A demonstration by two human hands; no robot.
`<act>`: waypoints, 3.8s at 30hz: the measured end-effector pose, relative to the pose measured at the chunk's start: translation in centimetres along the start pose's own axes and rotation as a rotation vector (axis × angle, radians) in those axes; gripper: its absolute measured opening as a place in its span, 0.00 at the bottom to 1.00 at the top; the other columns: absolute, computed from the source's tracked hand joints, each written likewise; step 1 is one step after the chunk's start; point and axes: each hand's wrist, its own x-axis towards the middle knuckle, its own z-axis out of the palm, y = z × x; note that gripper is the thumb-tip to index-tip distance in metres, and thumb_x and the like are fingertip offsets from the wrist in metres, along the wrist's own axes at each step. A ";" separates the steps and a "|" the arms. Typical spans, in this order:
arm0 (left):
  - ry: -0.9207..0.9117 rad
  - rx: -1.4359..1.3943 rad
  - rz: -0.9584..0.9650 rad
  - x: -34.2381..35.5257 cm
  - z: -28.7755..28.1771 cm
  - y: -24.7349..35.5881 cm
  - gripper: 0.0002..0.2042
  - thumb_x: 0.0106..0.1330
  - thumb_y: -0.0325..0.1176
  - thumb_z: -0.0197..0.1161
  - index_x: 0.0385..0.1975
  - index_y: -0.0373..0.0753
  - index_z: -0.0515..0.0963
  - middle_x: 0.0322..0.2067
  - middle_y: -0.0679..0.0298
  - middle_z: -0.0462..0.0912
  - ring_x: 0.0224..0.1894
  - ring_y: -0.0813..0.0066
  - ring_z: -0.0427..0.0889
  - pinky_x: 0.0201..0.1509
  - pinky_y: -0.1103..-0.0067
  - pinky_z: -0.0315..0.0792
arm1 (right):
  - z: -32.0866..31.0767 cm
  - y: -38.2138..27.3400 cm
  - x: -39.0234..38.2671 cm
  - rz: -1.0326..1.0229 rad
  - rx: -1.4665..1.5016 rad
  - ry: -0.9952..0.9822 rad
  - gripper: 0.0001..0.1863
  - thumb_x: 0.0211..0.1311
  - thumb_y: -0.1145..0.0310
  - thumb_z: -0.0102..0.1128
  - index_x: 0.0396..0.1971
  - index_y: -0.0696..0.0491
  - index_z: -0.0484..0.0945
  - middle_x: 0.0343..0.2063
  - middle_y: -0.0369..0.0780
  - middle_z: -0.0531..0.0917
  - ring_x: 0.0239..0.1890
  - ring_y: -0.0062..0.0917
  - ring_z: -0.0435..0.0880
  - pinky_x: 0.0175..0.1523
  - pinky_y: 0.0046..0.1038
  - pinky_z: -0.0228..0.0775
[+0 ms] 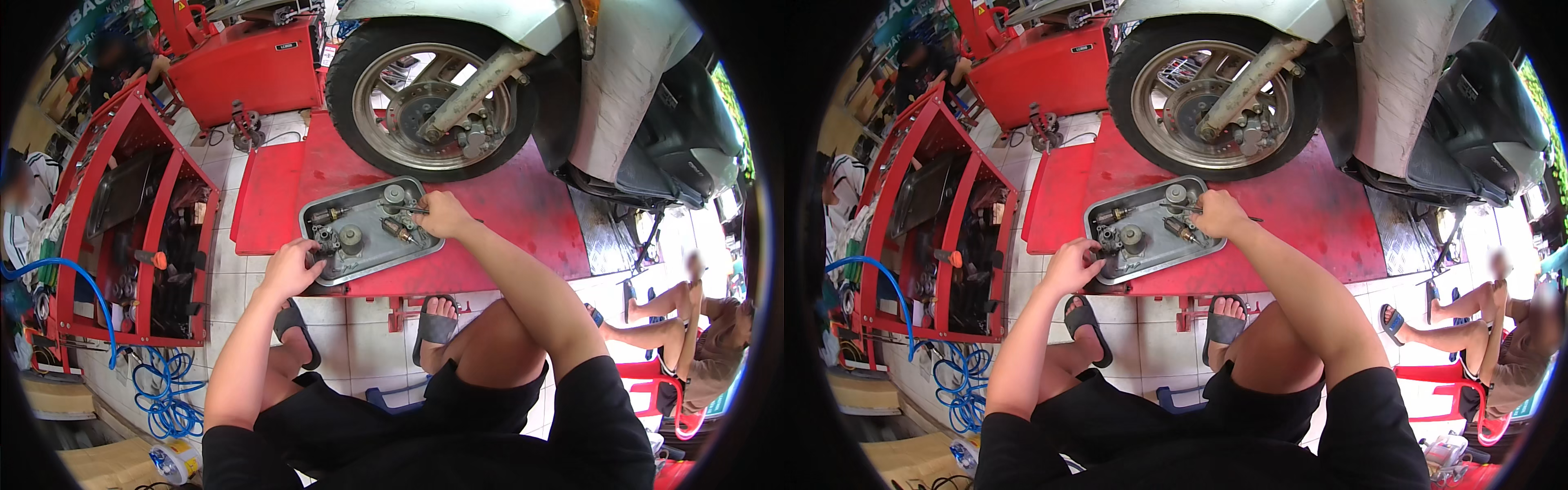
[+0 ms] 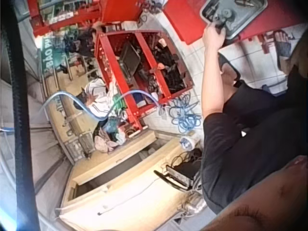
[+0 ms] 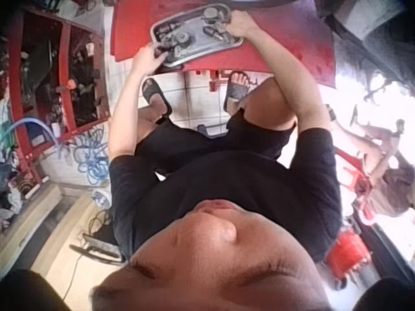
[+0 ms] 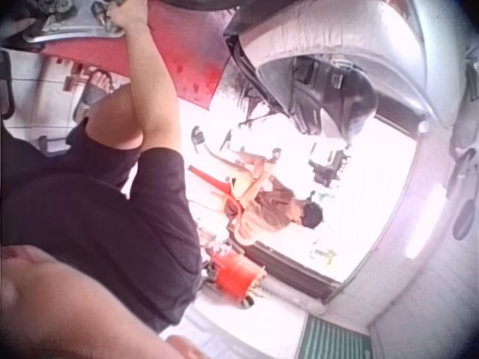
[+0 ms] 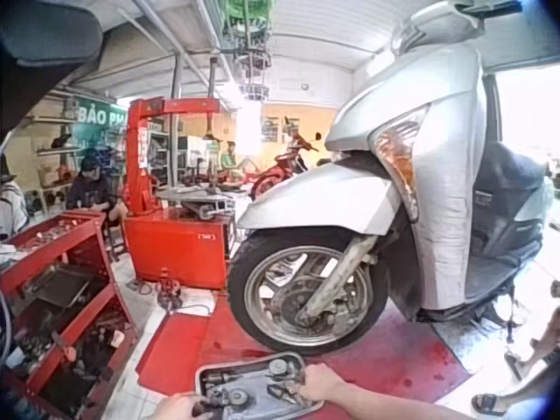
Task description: The person sits on a low stool in a workshop and uses a screwdriver to disassemble a cylindrical scooter part, likely a starter motor, into a metal tray. They remove internal components such as a rotor and brushes, placing them in the tray, and then use the screwdriver to scrape and clean the interior of the housing.
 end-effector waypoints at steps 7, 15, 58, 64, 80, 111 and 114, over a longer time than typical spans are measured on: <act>-0.136 0.083 0.094 -2.3 0.6 4.0 0.17 0.60 0.40 0.69 0.45 0.36 0.81 0.40 0.55 0.83 0.41 0.56 0.85 0.45 0.65 0.78 | 0.3 -0.4 0.0 0.046 -0.146 -0.109 0.23 0.50 0.54 0.71 0.36 0.59 0.86 0.39 0.52 0.87 0.47 0.44 0.86 0.54 0.39 0.78; -0.228 0.151 0.125 -3.1 0.5 5.8 0.18 0.62 0.42 0.67 0.48 0.40 0.80 0.43 0.57 0.83 0.44 0.55 0.84 0.46 0.63 0.79 | 3.0 -1.7 0.0 -0.194 -0.197 -0.197 0.19 0.50 0.54 0.70 0.32 0.55 0.87 0.37 0.50 0.87 0.44 0.43 0.87 0.53 0.40 0.78; 0.098 -1.314 -0.317 1.8 -0.1 3.1 0.15 0.68 0.43 0.65 0.41 0.36 0.83 0.35 0.61 0.87 0.36 0.73 0.85 0.42 0.78 0.73 | 0.9 -8.3 -0.1 -0.057 1.227 -0.674 0.20 0.57 0.53 0.75 0.29 0.48 0.72 0.20 0.25 0.63 0.14 0.09 0.49 0.21 0.22 0.33; 0.021 -1.299 -0.249 0.7 -0.3 1.3 0.18 0.67 0.40 0.67 0.49 0.32 0.81 0.41 0.58 0.86 0.45 0.72 0.84 0.51 0.74 0.75 | 0.7 -9.6 -0.5 -0.110 0.955 -0.490 0.19 0.49 0.57 0.79 0.25 0.50 0.75 0.18 0.26 0.65 0.14 0.13 0.55 0.20 0.23 0.42; 0.320 -0.432 -0.025 -0.1 0.8 2.8 0.20 0.40 0.35 0.80 0.32 0.33 0.81 0.26 0.53 0.86 0.31 0.62 0.88 0.38 0.71 0.78 | 0.9 -16.8 -3.5 -0.412 0.174 -0.102 0.34 0.38 0.42 0.72 0.23 0.65 0.83 0.22 0.56 0.84 0.31 0.45 0.88 0.41 0.39 0.80; 0.828 -0.866 0.053 0.8 -3.1 1.5 0.16 0.51 0.28 0.79 0.37 0.34 0.81 0.33 0.66 0.85 0.38 0.81 0.82 0.47 0.78 0.77 | 15.9 -7.2 11.5 0.519 0.908 -0.059 0.17 0.66 0.55 0.59 0.33 0.56 0.77 0.21 0.39 0.77 0.18 0.24 0.78 0.15 0.29 0.52; 0.854 -0.874 0.076 1.0 -3.2 2.1 0.16 0.50 0.29 0.78 0.37 0.34 0.81 0.33 0.64 0.86 0.38 0.79 0.83 0.47 0.78 0.77 | 16.3 -7.6 12.2 0.535 1.013 -0.069 0.15 0.66 0.55 0.59 0.31 0.52 0.75 0.19 0.36 0.73 0.16 0.21 0.74 0.14 0.26 0.49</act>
